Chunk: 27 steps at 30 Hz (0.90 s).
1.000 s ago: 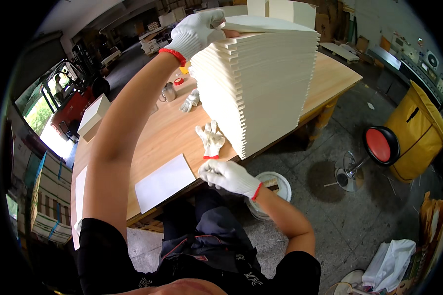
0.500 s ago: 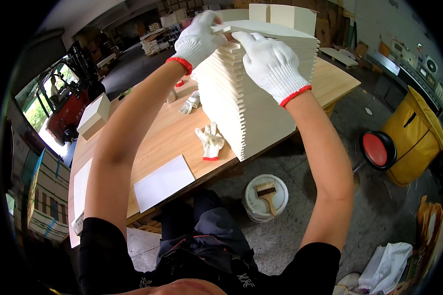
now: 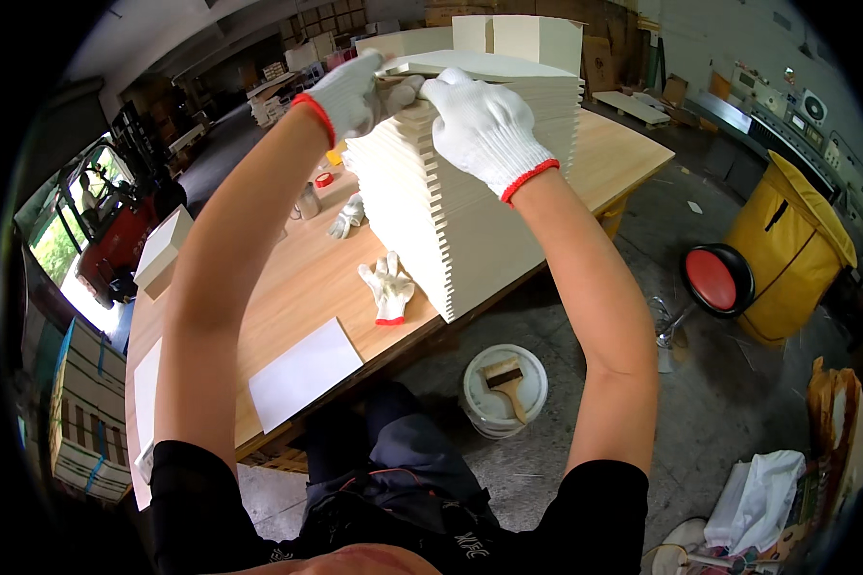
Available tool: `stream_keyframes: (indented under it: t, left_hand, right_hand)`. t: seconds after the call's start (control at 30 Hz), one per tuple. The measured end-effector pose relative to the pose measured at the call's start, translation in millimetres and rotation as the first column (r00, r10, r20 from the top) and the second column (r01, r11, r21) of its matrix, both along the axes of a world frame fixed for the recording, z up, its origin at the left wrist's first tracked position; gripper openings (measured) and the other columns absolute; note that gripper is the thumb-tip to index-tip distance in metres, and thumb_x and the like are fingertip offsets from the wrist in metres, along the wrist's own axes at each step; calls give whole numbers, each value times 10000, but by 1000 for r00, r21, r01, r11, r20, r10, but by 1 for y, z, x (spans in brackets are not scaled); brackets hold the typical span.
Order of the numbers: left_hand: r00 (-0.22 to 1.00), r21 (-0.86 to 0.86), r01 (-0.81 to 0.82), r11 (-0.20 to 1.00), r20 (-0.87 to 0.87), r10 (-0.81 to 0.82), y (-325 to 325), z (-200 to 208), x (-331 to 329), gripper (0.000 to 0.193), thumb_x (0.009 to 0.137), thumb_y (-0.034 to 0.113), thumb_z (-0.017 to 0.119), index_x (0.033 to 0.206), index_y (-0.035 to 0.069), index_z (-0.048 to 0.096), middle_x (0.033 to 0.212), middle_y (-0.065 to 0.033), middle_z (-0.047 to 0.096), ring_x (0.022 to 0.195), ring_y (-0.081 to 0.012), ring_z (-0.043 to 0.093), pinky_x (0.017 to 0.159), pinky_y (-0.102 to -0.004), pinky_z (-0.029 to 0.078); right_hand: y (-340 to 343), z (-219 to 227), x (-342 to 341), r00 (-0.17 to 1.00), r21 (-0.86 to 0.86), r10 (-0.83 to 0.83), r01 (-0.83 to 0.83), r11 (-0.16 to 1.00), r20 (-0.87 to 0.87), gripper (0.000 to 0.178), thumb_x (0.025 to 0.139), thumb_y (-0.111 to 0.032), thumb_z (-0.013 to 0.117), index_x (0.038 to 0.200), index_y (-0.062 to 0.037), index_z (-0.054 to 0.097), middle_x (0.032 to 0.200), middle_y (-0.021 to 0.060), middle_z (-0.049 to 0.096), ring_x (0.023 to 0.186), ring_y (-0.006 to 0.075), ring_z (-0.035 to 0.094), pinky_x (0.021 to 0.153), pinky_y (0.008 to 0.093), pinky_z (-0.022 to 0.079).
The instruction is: The person repeatedly picks up stacks of white paper sheets from a table, aligns them, and places them onto a growing pile. The person wears white gloves while performing this repetitive stacking task in a warehouse setting.
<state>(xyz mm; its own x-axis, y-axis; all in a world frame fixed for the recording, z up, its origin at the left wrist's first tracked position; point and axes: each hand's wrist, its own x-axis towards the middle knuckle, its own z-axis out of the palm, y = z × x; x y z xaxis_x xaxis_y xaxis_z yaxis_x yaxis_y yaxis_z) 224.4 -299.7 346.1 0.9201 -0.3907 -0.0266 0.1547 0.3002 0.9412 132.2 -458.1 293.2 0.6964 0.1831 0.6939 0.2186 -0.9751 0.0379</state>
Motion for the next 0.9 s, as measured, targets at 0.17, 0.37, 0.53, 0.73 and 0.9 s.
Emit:
stream_keyframes:
  t: [0.17, 0.37, 0.53, 0.73, 0.9]
  left_hand:
    - [994, -116, -92, 989, -68, 84, -12, -4, -2, 239, 986, 91, 434, 1088, -96, 544, 1073, -235, 679, 836, -246, 732, 695, -233, 642]
    - [977, -318, -102, 943, -210, 35, 6, -6, -16, 333, 1008, 96, 416, 1253, -124, 463, 1235, -244, 619, 777, -181, 712, 619, -180, 624]
    - [982, -344, 191, 919, 53, -184, 148, -56, -3, 347, 994, 92, 466, 1258, -134, 476, 1037, -216, 684, 599, -122, 654, 527, -150, 583]
    - [940, 90, -337, 937, -16, 340, 261, -138, -107, 171, 987, 190, 521, 977, 30, 580, 669, -29, 581, 395, -74, 460, 322, -178, 353]
    - [867, 258, -496, 829, 104, 487, 343, -233, -157, 492, 951, 147, 536, 1416, 7, 455, 954, -98, 659, 449, -106, 526, 337, -253, 395]
  right_hand:
    - [-63, -2, 18, 999, 26, -27, 28, 999, -18, 502, 869, -122, 428, 1356, -211, 508, 1406, 38, 524, 1166, 300, 599, 962, 455, 495]
    - [-152, -1, 10, 890, 266, -456, 443, 856, -12, 518, 915, -150, 493, 1428, -199, 445, 1416, 108, 529, 1141, 328, 626, 933, 450, 508]
    - [-26, -46, -53, 883, 772, 465, -251, 583, -64, 293, 1003, -284, 529, 1176, -86, 657, 867, 13, 682, 564, 41, 518, 541, 206, 422]
    - [80, -146, -25, 524, 999, 850, -39, -36, 51, 626, 1053, -488, 334, 1229, 60, 580, 809, 117, 699, 531, 66, 532, 497, 206, 402]
    - [155, -214, 44, 399, 937, 897, 345, 49, -193, 940, 914, -767, 321, 1419, 14, 459, 1385, 316, 493, 1298, 315, 494, 1001, 394, 443]
